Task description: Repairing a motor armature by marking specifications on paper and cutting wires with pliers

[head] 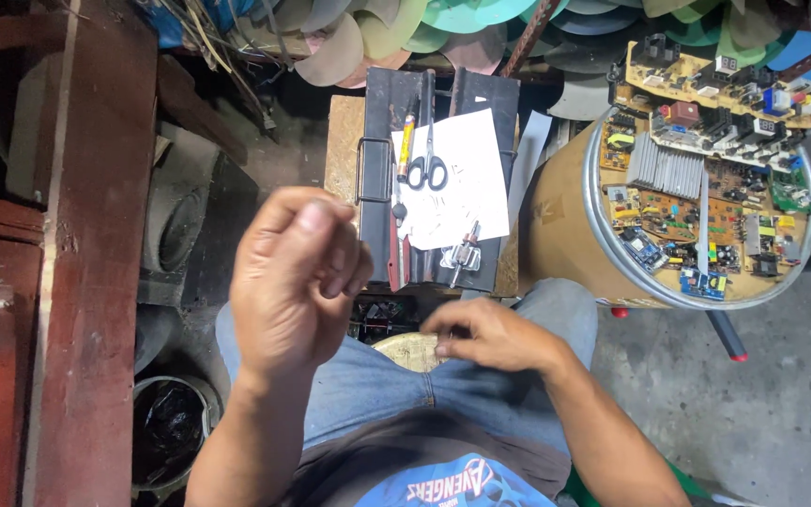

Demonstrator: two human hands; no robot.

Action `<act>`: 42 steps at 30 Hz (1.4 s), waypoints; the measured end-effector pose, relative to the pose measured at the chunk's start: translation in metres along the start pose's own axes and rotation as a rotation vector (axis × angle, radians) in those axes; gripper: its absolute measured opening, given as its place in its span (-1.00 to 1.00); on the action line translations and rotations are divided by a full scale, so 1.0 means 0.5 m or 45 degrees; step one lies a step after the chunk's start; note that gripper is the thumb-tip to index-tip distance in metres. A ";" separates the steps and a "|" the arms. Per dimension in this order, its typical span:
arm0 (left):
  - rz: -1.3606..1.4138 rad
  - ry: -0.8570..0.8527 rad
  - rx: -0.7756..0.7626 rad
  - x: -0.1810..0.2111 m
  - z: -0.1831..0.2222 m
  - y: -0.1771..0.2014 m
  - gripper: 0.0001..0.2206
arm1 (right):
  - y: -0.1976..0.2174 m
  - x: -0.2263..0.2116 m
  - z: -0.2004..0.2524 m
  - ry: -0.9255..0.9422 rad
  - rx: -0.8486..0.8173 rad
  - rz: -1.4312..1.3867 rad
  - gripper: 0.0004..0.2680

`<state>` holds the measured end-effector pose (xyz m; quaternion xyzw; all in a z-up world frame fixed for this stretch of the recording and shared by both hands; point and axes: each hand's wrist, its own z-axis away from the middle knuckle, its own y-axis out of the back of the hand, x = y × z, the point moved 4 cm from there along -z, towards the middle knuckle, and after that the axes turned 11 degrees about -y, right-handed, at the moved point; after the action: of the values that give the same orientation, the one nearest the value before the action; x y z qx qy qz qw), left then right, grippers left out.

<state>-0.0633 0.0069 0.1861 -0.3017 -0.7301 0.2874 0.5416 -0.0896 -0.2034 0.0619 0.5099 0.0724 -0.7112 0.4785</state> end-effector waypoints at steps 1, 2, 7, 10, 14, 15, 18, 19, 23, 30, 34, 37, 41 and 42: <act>-0.001 0.000 0.001 -0.011 0.003 0.001 -0.88 | 0.004 0.005 0.003 0.000 -0.001 0.000 -0.80; -0.046 0.054 -0.022 -0.025 0.006 0.001 -0.89 | 0.020 0.011 0.005 -0.027 0.160 -0.066 -0.63; -0.004 0.325 -0.046 -0.091 0.031 0.004 -0.90 | 0.068 -0.049 0.030 0.068 0.430 -0.611 -0.27; -0.015 0.462 -0.051 -0.123 0.040 0.013 -0.88 | 0.077 -0.081 0.046 0.355 0.555 -0.638 -0.61; -0.246 0.294 -0.003 -0.121 0.032 0.052 -0.90 | 0.111 -0.045 0.078 0.354 0.576 -0.886 -0.88; -0.340 0.200 0.065 -0.115 0.030 0.070 -0.92 | 0.125 -0.035 0.089 0.309 0.555 -0.918 -0.86; -0.476 0.026 0.274 -0.104 0.018 0.111 -0.90 | 0.161 0.002 0.123 0.208 0.831 -0.749 -0.91; -0.474 0.023 0.271 -0.102 0.015 0.124 -0.90 | 0.170 0.006 0.131 0.210 0.833 -0.746 -0.91; -0.556 -0.006 0.319 -0.071 0.013 0.175 -0.92 | 0.204 0.022 0.177 0.042 0.961 -0.583 -0.91; -0.609 -0.059 0.469 -0.010 0.006 0.223 -0.87 | 0.247 0.057 0.200 -0.064 1.035 -0.588 -0.91; -0.678 -0.159 0.397 0.018 -0.013 0.235 -0.90 | 0.276 0.043 0.211 -0.017 1.135 -0.585 -0.90; -0.846 -0.263 0.403 0.037 -0.028 0.263 -0.93 | 0.305 0.038 0.239 -0.006 1.124 -0.589 -0.92; -1.446 -0.491 0.379 0.043 -0.050 0.321 -0.91 | 0.335 0.016 0.249 -0.086 1.105 -0.391 -0.92; -1.886 -0.583 0.160 0.035 -0.057 0.323 -0.88 | 0.339 0.008 0.244 -0.082 1.105 -0.327 -0.92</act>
<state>-0.0187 0.1280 0.0833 0.3629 -0.8174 -0.0533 0.4443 -0.0419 -0.3682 0.1811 0.6277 -0.1847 -0.7449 0.1305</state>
